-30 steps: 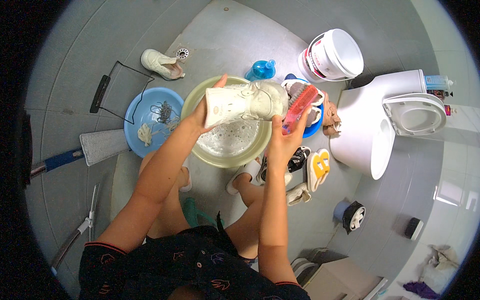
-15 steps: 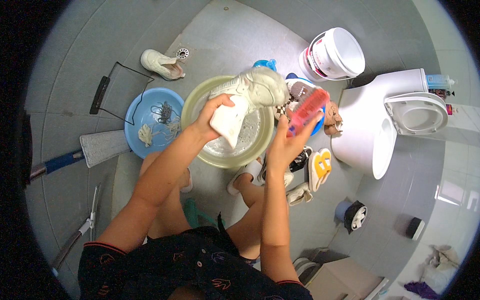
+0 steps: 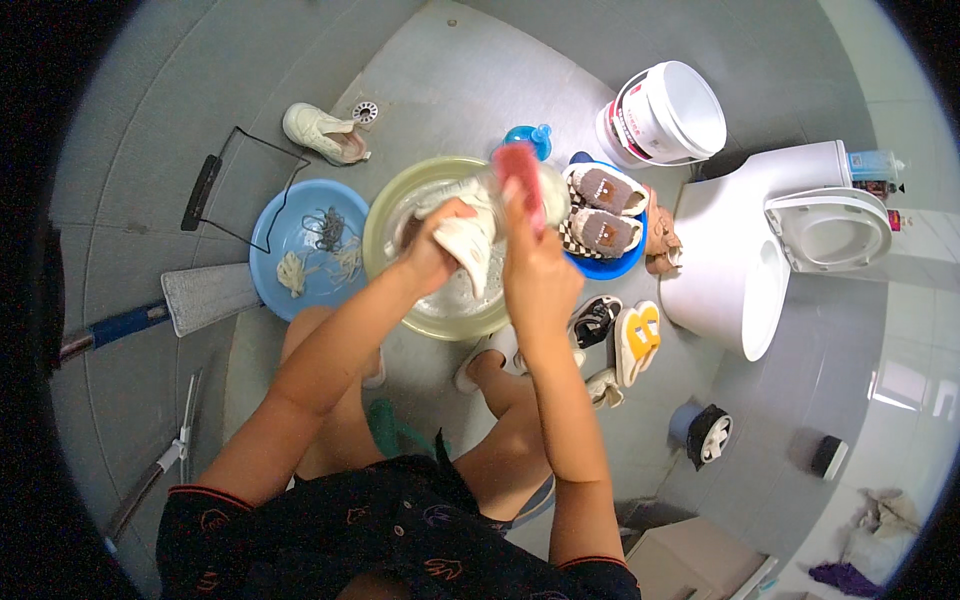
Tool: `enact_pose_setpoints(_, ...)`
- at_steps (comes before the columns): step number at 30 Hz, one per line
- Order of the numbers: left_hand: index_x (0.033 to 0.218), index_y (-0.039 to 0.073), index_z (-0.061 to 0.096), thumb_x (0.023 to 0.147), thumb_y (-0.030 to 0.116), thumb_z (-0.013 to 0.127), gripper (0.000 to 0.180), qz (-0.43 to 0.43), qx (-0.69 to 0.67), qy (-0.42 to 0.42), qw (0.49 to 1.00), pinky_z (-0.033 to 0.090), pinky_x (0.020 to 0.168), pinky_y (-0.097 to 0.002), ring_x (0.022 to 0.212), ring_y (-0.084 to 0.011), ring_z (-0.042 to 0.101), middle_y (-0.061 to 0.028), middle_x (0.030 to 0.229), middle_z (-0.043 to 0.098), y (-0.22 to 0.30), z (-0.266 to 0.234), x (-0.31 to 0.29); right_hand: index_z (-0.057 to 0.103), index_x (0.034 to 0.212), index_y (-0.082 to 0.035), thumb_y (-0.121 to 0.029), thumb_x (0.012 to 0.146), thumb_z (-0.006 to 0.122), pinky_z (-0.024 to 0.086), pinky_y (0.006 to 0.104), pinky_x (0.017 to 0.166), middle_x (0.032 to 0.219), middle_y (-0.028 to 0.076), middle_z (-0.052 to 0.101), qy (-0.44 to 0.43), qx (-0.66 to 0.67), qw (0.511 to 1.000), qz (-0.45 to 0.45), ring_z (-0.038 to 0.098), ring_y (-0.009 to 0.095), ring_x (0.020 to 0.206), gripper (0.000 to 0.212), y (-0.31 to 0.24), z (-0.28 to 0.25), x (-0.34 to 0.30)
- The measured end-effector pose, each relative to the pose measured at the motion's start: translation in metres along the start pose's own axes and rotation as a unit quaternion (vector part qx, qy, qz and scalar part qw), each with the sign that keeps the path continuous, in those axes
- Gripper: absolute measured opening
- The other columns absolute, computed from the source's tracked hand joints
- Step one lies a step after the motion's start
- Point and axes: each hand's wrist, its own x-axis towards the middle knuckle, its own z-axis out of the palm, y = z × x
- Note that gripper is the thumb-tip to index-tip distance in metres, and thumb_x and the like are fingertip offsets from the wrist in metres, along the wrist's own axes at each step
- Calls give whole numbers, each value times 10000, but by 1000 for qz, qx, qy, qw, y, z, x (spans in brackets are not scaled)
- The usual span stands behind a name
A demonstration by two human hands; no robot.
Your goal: The person scrubs a white sneaker with a pink brush in a basin of soapy water. They repeatedly scrub the upper, sole, and interior of the shoe, occasionally dipping it into the water to rinse or re-soap.
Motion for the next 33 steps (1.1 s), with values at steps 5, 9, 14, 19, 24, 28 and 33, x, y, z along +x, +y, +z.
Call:
enact_pose_setpoints(5, 1010, 58, 632, 833, 190, 575, 228, 11, -33, 8, 999, 515, 808, -317, 865, -174, 634, -64, 946, 657, 9, 12, -8, 439, 1455, -301, -100, 856, 613, 482, 443, 451, 682, 158, 617, -51, 55, 997, 31, 640, 330, 537, 655, -2, 11, -11)
enact_pose_setpoints(9, 1072, 18, 622, 848, 213, 539, 308, 50, -41, -10, 998, 503, 846, -337, 878, -196, 632, -80, 969, 661, 9, -15, 5, 434, 1461, -324, -134, 894, 628, 493, 469, 510, 653, 175, 621, -128, 136, 982, 26, 640, 342, 566, 629, -4, 6, -42)
enact_pose_setpoints(14, 1076, -7, 623, 856, 213, 505, 333, 21, -59, -68, 996, 497, 863, -341, 896, -210, 638, -100, 968, 670, 8, -4, 4, 448, 1450, -297, -204, 935, 601, 481, 484, 525, 663, 207, 613, -77, 184, 977, 80, 630, 372, 578, 545, 3, 7, -16)
enact_pose_setpoints(19, 999, 11, 626, 848, 181, 526, 248, 19, -69, -68, 995, 507, 808, -331, 856, -191, 623, -86, 909, 650, 20, -8, -1, 460, 1444, -295, -214, 949, 587, 474, 482, 523, 676, 228, 613, -95, 203, 970, 90, 628, 381, 576, 517, -1, 0, -14)
enact_pose_setpoints(24, 1086, -3, 614, 845, 162, 507, 311, 21, -56, -99, 993, 522, 801, -326, 856, -194, 641, -92, 959, 662, 1, -20, 15, 476, 1430, -279, -230, 950, 587, 480, 484, 557, 712, 255, 611, -39, 271, 954, 126, 616, 427, 616, 495, -2, 10, 7)
enact_pose_setpoints(28, 971, 44, 627, 854, 209, 546, 218, 30, -35, -47, 998, 498, 777, -308, 829, -170, 619, -64, 893, 641, 10, -19, 2, 488, 1422, -263, -215, 958, 581, 503, 423, 664, 818, 262, 635, -142, 306, 938, 77, 644, 371, 702, 476, -6, -11, -15)
enact_pose_setpoints(33, 1181, -25, 565, 819, 211, 553, 432, 15, -64, -50, 997, 528, 799, -341, 884, -227, 643, -128, 1010, 651, 21, -20, 0, 503, 1414, -270, -242, 966, 573, 510, 413, 620, 787, 267, 630, -112, 276, 942, 152, 640, 390, 638, 454, 29, -17, -11)
